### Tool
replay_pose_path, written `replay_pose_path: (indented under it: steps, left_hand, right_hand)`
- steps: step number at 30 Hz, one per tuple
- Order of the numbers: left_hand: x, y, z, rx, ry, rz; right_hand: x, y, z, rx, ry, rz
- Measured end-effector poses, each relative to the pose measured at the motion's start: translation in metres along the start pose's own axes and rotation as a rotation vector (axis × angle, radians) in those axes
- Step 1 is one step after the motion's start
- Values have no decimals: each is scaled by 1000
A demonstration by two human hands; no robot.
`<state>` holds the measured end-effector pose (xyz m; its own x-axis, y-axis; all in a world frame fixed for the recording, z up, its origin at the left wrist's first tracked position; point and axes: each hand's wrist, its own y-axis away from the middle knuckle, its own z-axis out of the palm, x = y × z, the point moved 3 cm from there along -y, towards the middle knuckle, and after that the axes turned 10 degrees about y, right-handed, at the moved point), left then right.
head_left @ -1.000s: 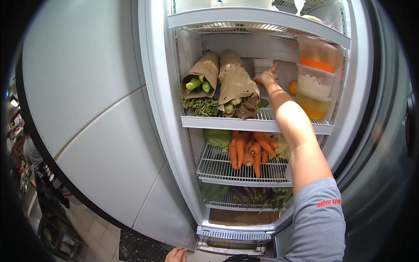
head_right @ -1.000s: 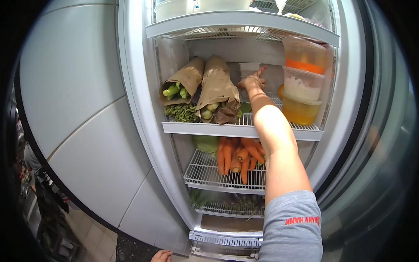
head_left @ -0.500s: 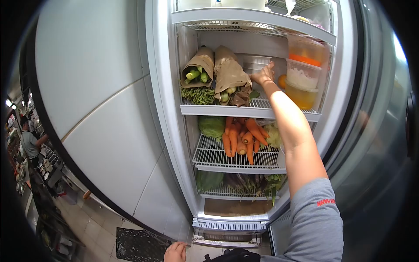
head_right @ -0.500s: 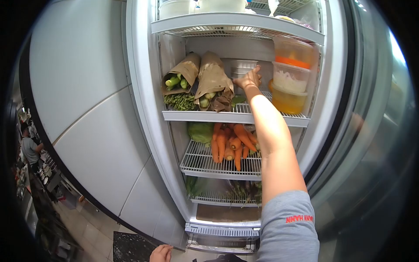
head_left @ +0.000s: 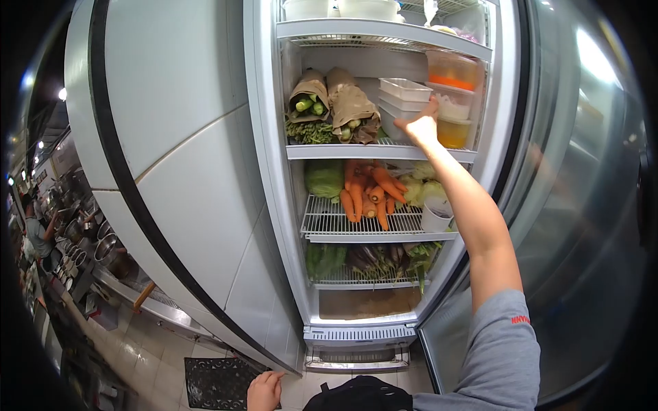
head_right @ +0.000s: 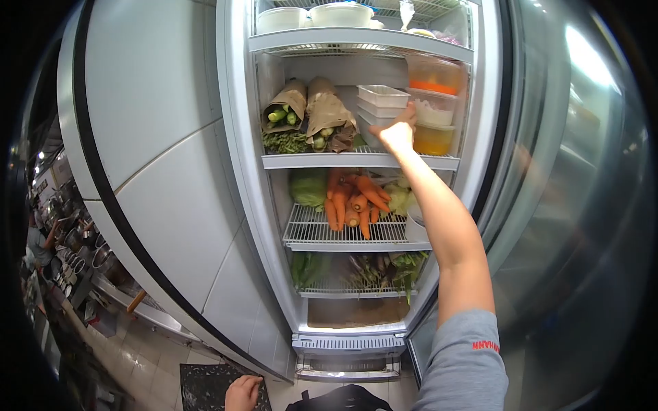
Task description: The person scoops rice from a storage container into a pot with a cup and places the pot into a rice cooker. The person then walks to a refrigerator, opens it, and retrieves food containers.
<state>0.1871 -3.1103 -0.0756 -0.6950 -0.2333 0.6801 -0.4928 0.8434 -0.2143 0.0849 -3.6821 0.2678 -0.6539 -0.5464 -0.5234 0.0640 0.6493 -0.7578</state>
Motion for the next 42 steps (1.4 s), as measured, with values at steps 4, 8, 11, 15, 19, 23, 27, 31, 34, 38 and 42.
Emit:
replay_pose_path:
  steps: [4,8,11,15,19,23,27,31,34,38,42]
  left_hand:
    - [-6,-1,3,-70,-2,25]
    - [7,-19,-2,-135,126,101]
    - [6,-43,7,-286,148,86]
    - [56,-81,-3,-283,382,157]
    - [99,-125,-9,-314,629,380]
    - [133,-162,-12,-366,891,393]
    - [137,-188,-2,-539,1132,262]
    - [114,-193,30,-768,1056,137]
    - [85,-186,55,-726,755,171]
    - [78,-157,70,-616,724,90]
    - [60,-132,85,-432,703,-8]
  right_hand:
    - [-10,8,-36,-160,-188,3]
    - [-23,15,-86,-81,-110,-80]
    - [-30,28,-123,-103,-116,-191]
    - [-29,65,-162,-244,-252,-170]
    - [-20,130,-185,-367,-432,-144]
    - [-4,214,-191,-546,-683,7]
    - [25,297,-184,-722,-803,111]
    - [41,349,-183,-822,-699,135]
    - [60,376,-169,-997,-774,155]
    - [71,377,-156,-1168,-743,-18]
    - [81,353,-135,-1241,-759,-253]
